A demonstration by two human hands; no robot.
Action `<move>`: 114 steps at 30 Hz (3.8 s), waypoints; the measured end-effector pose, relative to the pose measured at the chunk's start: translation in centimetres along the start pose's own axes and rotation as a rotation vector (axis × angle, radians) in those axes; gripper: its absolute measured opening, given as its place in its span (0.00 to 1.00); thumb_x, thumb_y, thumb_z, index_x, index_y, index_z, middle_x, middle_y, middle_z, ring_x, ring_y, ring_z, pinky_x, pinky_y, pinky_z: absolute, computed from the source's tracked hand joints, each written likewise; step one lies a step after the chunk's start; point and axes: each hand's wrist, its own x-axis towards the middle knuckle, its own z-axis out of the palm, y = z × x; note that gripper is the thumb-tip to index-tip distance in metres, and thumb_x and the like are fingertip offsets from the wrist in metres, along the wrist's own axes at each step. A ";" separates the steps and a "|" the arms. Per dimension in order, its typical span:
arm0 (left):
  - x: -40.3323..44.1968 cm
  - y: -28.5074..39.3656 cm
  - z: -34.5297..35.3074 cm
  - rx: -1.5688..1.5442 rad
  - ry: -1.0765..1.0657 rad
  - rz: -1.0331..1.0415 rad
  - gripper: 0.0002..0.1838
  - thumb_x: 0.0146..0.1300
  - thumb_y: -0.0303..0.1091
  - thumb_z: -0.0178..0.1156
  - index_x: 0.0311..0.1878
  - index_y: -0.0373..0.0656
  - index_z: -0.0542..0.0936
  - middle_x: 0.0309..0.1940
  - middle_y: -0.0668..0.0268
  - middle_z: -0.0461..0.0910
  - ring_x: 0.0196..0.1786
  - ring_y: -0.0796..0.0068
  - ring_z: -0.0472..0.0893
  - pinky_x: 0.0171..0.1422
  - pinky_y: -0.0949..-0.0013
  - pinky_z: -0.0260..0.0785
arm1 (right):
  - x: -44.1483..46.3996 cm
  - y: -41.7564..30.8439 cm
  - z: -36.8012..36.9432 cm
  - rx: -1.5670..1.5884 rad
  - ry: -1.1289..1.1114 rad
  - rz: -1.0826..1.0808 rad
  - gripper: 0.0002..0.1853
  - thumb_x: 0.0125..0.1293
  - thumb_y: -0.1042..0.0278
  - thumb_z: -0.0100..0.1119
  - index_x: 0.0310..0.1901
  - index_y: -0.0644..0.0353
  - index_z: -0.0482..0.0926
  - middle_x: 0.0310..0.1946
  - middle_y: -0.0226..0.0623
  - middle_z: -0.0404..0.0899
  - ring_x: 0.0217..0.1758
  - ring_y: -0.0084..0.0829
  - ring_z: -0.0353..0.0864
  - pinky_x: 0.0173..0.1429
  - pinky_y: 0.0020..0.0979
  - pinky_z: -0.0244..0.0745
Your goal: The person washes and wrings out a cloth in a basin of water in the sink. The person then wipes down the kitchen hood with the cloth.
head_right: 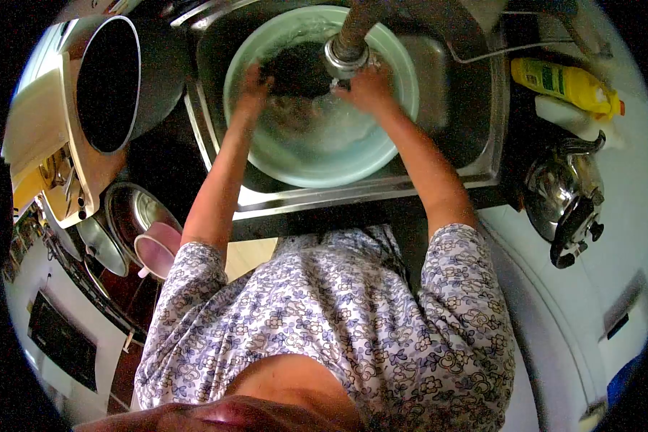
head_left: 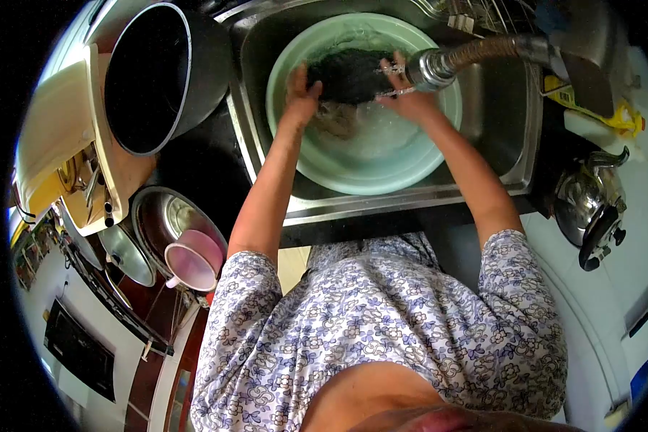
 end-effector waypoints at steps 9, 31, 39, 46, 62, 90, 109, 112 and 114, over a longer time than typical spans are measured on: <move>0.7 0.2 2.3 -0.082 -0.382 -0.377 0.28 0.63 0.48 0.46 0.66 0.57 0.56 0.68 0.67 0.47 0.69 0.58 0.49 0.67 0.54 0.48 | 4.7 -0.5 3.1 0.073 0.119 -0.230 0.29 0.50 0.73 0.56 0.57 0.47 0.67 0.58 0.45 0.64 0.54 0.46 0.69 0.57 0.40 0.66; -6.5 14.6 1.6 -1.638 0.035 -0.678 0.20 0.63 0.44 0.39 0.45 0.39 0.72 0.37 0.56 0.77 0.38 0.62 0.78 0.46 0.59 0.72 | -2.6 -9.6 -9.5 0.878 0.230 0.267 0.25 0.49 0.44 0.60 0.36 0.61 0.78 0.34 0.47 0.78 0.36 0.45 0.78 0.41 0.37 0.72; -5.2 14.1 -1.6 -1.451 -0.228 -0.547 0.25 0.58 0.43 0.56 0.52 0.35 0.66 0.48 0.57 0.72 0.50 0.64 0.74 0.58 0.60 0.63 | 1.2 1.4 -1.8 1.076 0.014 0.223 0.28 0.51 0.47 0.61 0.50 0.57 0.74 0.44 0.45 0.76 0.48 0.36 0.75 0.53 0.36 0.67; -3.6 8.7 -2.2 -0.911 0.036 -0.552 0.45 0.57 0.40 0.57 0.69 0.52 0.37 0.70 0.60 0.39 0.70 0.60 0.48 0.64 0.44 0.45 | 2.4 -1.3 4.2 0.244 0.248 0.198 0.35 0.51 0.49 0.61 0.60 0.53 0.62 0.62 0.50 0.56 0.63 0.50 0.57 0.62 0.47 0.56; -4.8 -2.5 11.2 -0.325 0.132 -0.307 0.37 0.42 0.27 0.63 0.59 0.36 0.62 0.47 0.50 0.73 0.48 0.59 0.75 0.50 0.67 0.68 | 2.2 -0.7 9.2 0.677 -0.006 0.005 0.19 0.50 0.74 0.50 0.46 0.67 0.71 0.39 0.56 0.74 0.43 0.51 0.75 0.47 0.45 0.69; -4.7 7.3 1.8 -1.491 -0.297 -0.245 0.21 0.62 0.45 0.47 0.50 0.38 0.70 0.47 0.53 0.74 0.47 0.59 0.74 0.55 0.58 0.66 | -11.4 -15.7 -11.9 0.664 0.342 -0.161 0.25 0.47 0.74 0.59 0.51 0.47 0.72 0.38 0.33 0.69 0.41 0.37 0.72 0.41 0.36 0.72; -6.2 15.2 -0.6 -1.458 0.230 -0.596 0.16 0.61 0.40 0.41 0.37 0.39 0.75 0.32 0.61 0.77 0.34 0.66 0.77 0.43 0.66 0.72 | -3.9 -10.5 -7.2 0.977 0.497 0.120 0.21 0.43 0.55 0.61 0.37 0.61 0.77 0.29 0.51 0.78 0.35 0.47 0.79 0.38 0.40 0.74; -6.4 12.6 0.0 -1.289 0.042 -0.513 0.16 0.59 0.37 0.47 0.45 0.35 0.70 0.40 0.59 0.76 0.42 0.69 0.76 0.48 0.68 0.69 | -0.4 -5.0 -1.7 1.265 0.254 0.159 0.23 0.50 0.49 0.57 0.39 0.62 0.77 0.29 0.48 0.79 0.33 0.44 0.78 0.40 0.38 0.71; -6.0 12.1 -1.2 -0.908 0.045 -0.494 0.29 0.59 0.40 0.52 0.61 0.41 0.58 0.56 0.51 0.61 0.51 0.64 0.72 0.57 0.68 0.63 | -0.2 -2.9 -3.9 1.083 -0.041 0.316 0.24 0.55 0.54 0.56 0.48 0.64 0.74 0.44 0.45 0.76 0.49 0.38 0.73 0.53 0.34 0.66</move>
